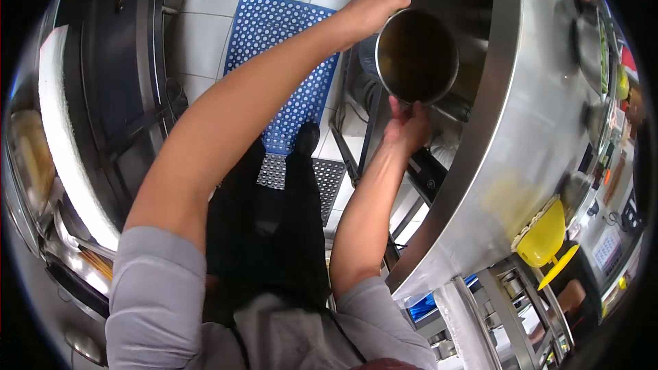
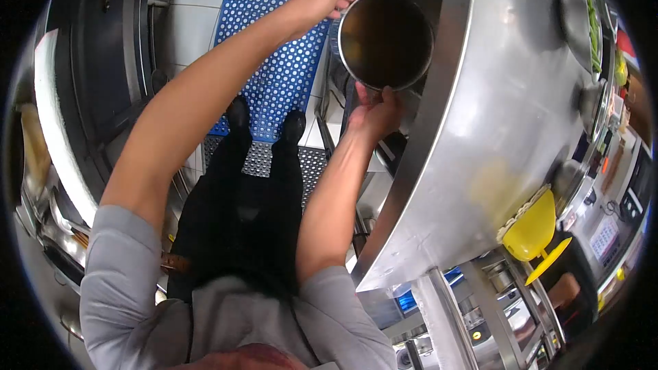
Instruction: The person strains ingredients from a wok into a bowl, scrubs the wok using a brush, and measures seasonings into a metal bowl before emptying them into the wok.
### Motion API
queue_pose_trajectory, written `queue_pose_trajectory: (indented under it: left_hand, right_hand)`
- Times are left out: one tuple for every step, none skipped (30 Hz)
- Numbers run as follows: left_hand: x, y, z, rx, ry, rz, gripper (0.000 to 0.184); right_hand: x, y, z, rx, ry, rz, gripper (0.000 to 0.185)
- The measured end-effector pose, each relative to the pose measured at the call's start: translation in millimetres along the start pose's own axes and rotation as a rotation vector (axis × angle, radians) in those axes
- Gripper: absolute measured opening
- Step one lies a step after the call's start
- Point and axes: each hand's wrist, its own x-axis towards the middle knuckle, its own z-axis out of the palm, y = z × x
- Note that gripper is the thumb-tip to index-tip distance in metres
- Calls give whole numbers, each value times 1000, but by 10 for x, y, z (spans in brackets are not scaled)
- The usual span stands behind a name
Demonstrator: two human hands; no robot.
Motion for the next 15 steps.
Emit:
queue_pose_trajectory:
  left_hand:
    - [-109,-8,-77,48,-16,24,63]
    - [-246,-32,-158,95,-30,46,64]
    - [-441,69,-271,113,-98,-5,66]
    - [-614,112,-376,162,-106,-40,68]
    - [-772,147,-489,214,-115,-75,69]
    - [-902,186,-612,290,-139,-108,71]
    - [-1035,232,-726,366,-165,-143,72]
    - [-1175,299,-835,374,-196,-145,70]
    - [-1328,380,-935,382,-227,-148,67]
    - [-1458,469,-1012,391,-259,-147,65]
    - [-1581,554,-1065,357,-308,-180,61]
    - [-1693,646,-1111,325,-357,-212,58]
    - [-1811,742,-1147,295,-407,-243,54]
    - [-1949,835,-1162,264,-404,-303,51]
    - [-2102,932,-1166,230,-400,-363,48]
  right_hand:
    - [30,1,53,18,-5,7,20]
    - [60,1,105,32,-12,15,23]
    - [104,4,163,49,-19,21,27]
    - [152,5,206,74,-10,24,26]
    - [205,14,252,101,-1,28,26]
    - [274,24,310,133,8,29,25]
    - [371,48,347,154,11,34,26]
    - [472,74,392,177,15,37,26]
    - [552,86,435,200,20,40,26]
    - [573,52,524,240,36,44,27]
    - [588,16,610,278,51,50,28]
    - [617,-7,703,318,66,57,28]
    - [849,69,685,142,-42,-69,29]
    - [1221,204,561,-34,-146,-196,29]
    - [1278,180,582,-66,-171,-221,29]
